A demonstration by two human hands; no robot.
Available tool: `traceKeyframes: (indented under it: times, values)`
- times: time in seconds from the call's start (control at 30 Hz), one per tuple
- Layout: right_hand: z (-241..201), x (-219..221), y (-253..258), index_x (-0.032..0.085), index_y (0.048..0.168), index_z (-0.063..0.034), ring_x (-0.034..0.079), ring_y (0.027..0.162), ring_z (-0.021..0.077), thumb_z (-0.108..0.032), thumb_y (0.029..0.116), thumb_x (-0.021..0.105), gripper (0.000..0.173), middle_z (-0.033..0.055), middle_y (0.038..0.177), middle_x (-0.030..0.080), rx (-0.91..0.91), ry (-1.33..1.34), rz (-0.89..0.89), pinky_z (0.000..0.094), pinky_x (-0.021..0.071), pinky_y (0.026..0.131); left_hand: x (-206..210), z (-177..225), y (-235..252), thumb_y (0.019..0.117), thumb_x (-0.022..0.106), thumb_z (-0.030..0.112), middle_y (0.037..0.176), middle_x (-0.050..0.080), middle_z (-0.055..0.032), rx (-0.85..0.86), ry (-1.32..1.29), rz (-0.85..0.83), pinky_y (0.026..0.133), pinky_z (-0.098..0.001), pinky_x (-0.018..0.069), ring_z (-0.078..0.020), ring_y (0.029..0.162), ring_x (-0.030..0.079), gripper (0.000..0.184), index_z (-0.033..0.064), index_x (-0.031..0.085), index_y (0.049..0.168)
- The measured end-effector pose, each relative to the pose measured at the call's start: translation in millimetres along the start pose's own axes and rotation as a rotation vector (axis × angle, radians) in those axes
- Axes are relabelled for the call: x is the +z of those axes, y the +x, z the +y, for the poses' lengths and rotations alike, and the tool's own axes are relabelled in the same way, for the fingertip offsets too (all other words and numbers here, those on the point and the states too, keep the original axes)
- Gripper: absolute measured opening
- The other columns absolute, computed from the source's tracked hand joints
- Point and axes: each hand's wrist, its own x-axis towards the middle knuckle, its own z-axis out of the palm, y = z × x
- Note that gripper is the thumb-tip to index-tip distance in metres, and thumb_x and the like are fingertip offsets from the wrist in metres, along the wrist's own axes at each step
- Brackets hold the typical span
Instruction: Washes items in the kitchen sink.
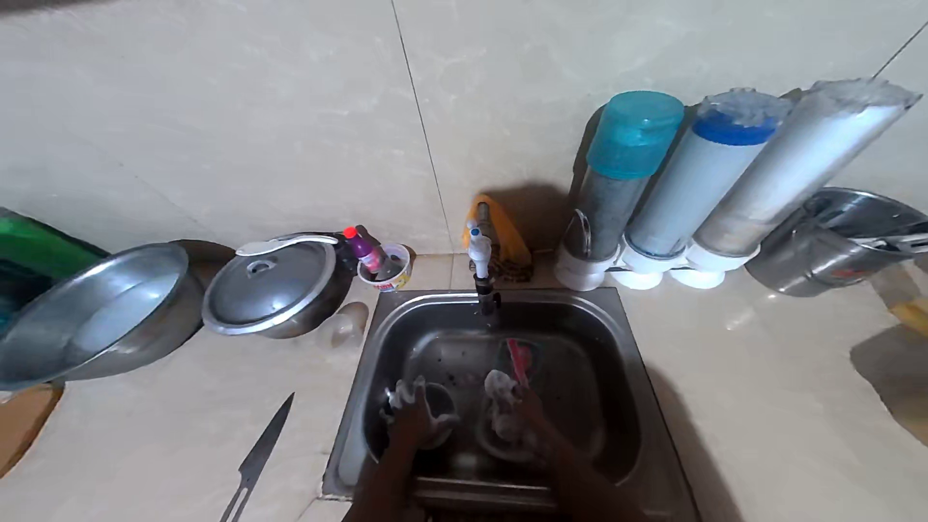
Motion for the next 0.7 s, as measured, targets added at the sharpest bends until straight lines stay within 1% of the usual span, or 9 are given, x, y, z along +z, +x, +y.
traceKeyframes:
  times: [0.07, 0.1, 0.17, 0.23, 0.27, 0.37, 0.5, 0.6, 0.7]
  values:
    - [14, 1, 11, 0.044, 0.146, 0.0068, 0.055, 0.127, 0.0324, -0.008, 0.1068, 0.047, 0.042, 0.0272, 0.141, 0.053, 0.016, 0.144, 0.022, 0.0447, 0.0454, 0.108, 8, 6, 5, 0.0766, 0.081, 0.062, 0.168, 0.010, -0.0266, 0.006, 0.065, -0.051, 0.108, -0.0711, 0.0378, -0.0527, 0.151, 0.021, 0.118, 0.0197, 0.015, 0.165]
    - [20, 2, 15, 0.043, 0.146, 0.0052, 0.058, 0.123, 0.0302, -0.010, 0.1087, 0.043, 0.041, 0.0253, 0.139, 0.055, 0.040, 0.245, 0.034, 0.0445, 0.0483, 0.104, 11, 8, 7, 0.0738, 0.083, 0.060, 0.167, 0.014, -0.0263, -0.001, 0.076, -0.042, 0.104, -0.0703, 0.0416, -0.0528, 0.149, 0.024, 0.119, 0.0220, 0.017, 0.165]
    - [28, 1, 20, 0.046, 0.143, 0.0028, 0.063, 0.109, 0.0260, -0.017, 0.1115, 0.037, 0.039, 0.0211, 0.127, 0.061, 0.075, 0.452, 0.062, 0.0431, 0.0536, 0.093, 10, 9, 9, 0.0712, 0.086, 0.057, 0.166, 0.020, -0.0258, -0.019, 0.036, -0.027, 0.103, -0.0717, 0.0412, -0.0526, 0.147, 0.028, 0.119, 0.0232, 0.020, 0.164]
    - [25, -1, 20, 0.049, 0.135, 0.0014, 0.063, 0.088, 0.0197, -0.022, 0.1124, 0.033, 0.036, 0.0142, 0.106, 0.063, 0.067, 0.635, 0.063, 0.0374, 0.0557, 0.077, -7, 13, 7, 0.0738, 0.084, 0.059, 0.164, 0.023, -0.0264, 0.004, 0.025, -0.005, 0.103, -0.0716, 0.0413, -0.0528, 0.145, 0.031, 0.116, 0.0190, 0.022, 0.163]
    - [22, -2, 18, 0.050, 0.132, 0.0012, 0.064, 0.082, 0.0179, -0.023, 0.1126, 0.031, 0.036, 0.0120, 0.099, 0.063, 0.061, 0.697, 0.062, 0.0353, 0.0562, 0.073, -22, 19, 3, 0.0760, 0.082, 0.060, 0.164, 0.025, -0.0275, 0.036, 0.026, 0.013, 0.103, -0.0711, 0.0415, -0.0535, 0.145, 0.033, 0.114, 0.0161, 0.022, 0.163]
    - [18, 0, 13, 0.050, 0.131, 0.0012, 0.063, 0.079, 0.0170, -0.023, 0.1127, 0.032, 0.035, 0.0107, 0.095, 0.062, 0.082, 0.743, 0.067, 0.0344, 0.0558, 0.070, -83, 47, -9, 0.0754, 0.085, 0.056, 0.163, 0.027, -0.0259, 0.132, -0.004, 0.121, 0.105, -0.0689, 0.0410, -0.0521, 0.145, 0.032, 0.112, 0.0139, 0.026, 0.162]
    - [21, 0, 15, 0.051, 0.129, 0.0004, 0.064, 0.077, 0.0192, -0.025, 0.1129, 0.029, 0.037, 0.0116, 0.094, 0.063, 0.098, 0.747, 0.025, 0.0369, 0.0561, 0.066, -159, 87, 12, 0.0780, 0.082, 0.057, 0.159, 0.032, -0.0330, 0.251, -0.039, 0.202, 0.110, -0.0680, 0.0379, -0.0534, 0.143, 0.036, 0.116, 0.0044, 0.021, 0.162]
    - [17, -2, 10, 0.051, 0.126, -0.0009, 0.064, 0.072, 0.0170, -0.025, 0.1131, 0.029, 0.036, 0.0092, 0.089, 0.063, 0.087, 0.787, 0.021, 0.0340, 0.0558, 0.062, -189, 107, 49, 0.0861, 0.080, 0.045, 0.144, 0.049, -0.0339, 0.356, -0.061, 0.283, 0.111, -0.0627, 0.0403, -0.0488, 0.134, 0.050, 0.097, -0.0002, 0.031, 0.156]
    - [17, -5, 6, 0.052, 0.124, -0.0021, 0.064, 0.073, 0.0146, -0.025, 0.1132, 0.028, 0.035, 0.0071, 0.090, 0.065, 0.063, 0.782, -0.010, 0.0312, 0.0561, 0.062, -208, 122, 64, 0.0966, 0.071, 0.032, 0.146, 0.048, -0.0339, 0.390, -0.042, 0.381, 0.109, -0.0653, 0.0408, -0.0512, 0.134, 0.049, 0.069, 0.0006, 0.043, 0.151]
